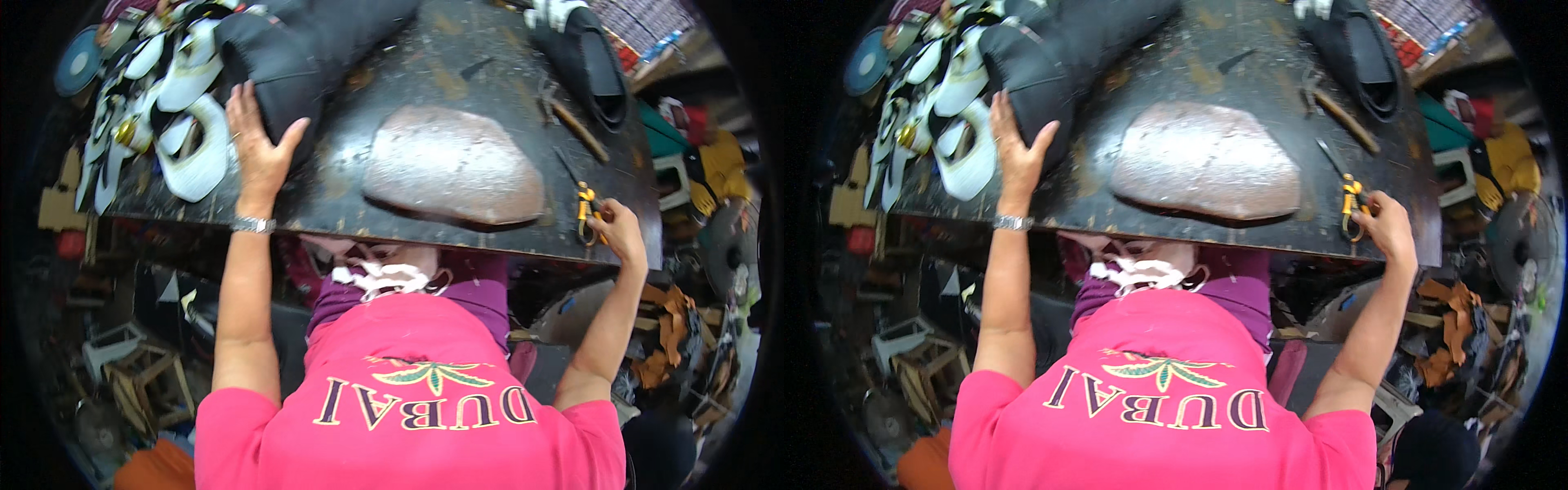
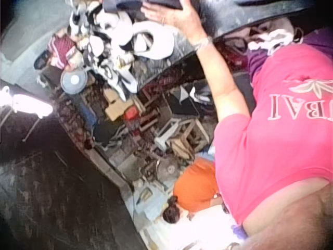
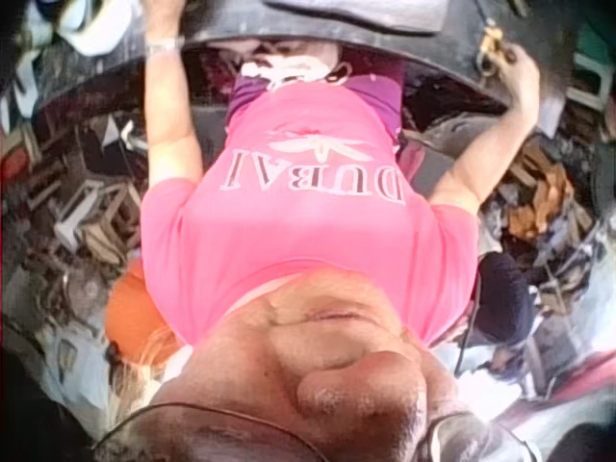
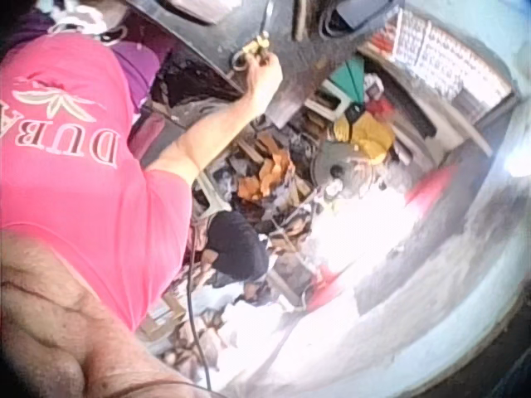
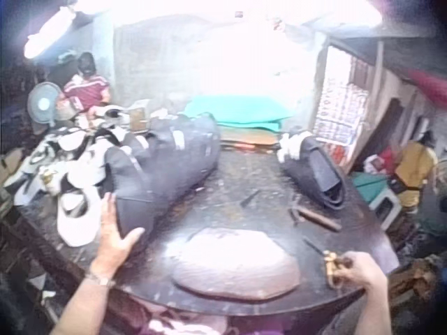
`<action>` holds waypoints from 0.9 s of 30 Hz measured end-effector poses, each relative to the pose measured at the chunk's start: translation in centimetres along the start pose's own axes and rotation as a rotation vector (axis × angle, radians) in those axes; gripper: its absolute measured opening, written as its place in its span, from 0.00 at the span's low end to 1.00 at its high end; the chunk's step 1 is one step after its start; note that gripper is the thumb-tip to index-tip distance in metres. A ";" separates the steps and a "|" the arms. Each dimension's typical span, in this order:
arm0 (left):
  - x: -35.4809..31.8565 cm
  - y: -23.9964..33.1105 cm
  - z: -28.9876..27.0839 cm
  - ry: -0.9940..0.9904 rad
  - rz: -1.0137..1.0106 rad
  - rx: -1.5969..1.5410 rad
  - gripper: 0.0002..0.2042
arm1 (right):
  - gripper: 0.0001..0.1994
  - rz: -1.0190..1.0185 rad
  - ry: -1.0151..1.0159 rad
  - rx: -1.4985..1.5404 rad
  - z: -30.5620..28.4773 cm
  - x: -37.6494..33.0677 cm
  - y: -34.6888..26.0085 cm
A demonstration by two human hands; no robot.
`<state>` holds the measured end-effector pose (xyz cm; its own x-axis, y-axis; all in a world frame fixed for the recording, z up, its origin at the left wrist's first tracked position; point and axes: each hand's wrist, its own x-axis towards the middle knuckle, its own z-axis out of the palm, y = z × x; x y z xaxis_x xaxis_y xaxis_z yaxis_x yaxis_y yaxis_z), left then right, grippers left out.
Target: The person uses scissors to trim excess material from the edges of black slip-on shoes. They repeatedly pick up shoes, cut along the seams, and place the trimmed shoes on the table. The person handles multiple shoes one at a time throughout the clip.
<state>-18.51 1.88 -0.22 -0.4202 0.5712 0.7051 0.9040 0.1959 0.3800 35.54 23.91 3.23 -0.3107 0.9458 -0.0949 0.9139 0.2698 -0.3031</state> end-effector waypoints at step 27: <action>-1.9 15.8 4.2 -1.083 -0.931 -1.596 0.23 | 0.06 -0.492 0.650 0.206 -1.5 -4.1 -16.7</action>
<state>-3.10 7.21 1.91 0.1348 0.9589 -0.2498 -0.5528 0.2820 0.7842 21.91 15.79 10.15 -0.3915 0.6615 0.6396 0.6279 0.7002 -0.3398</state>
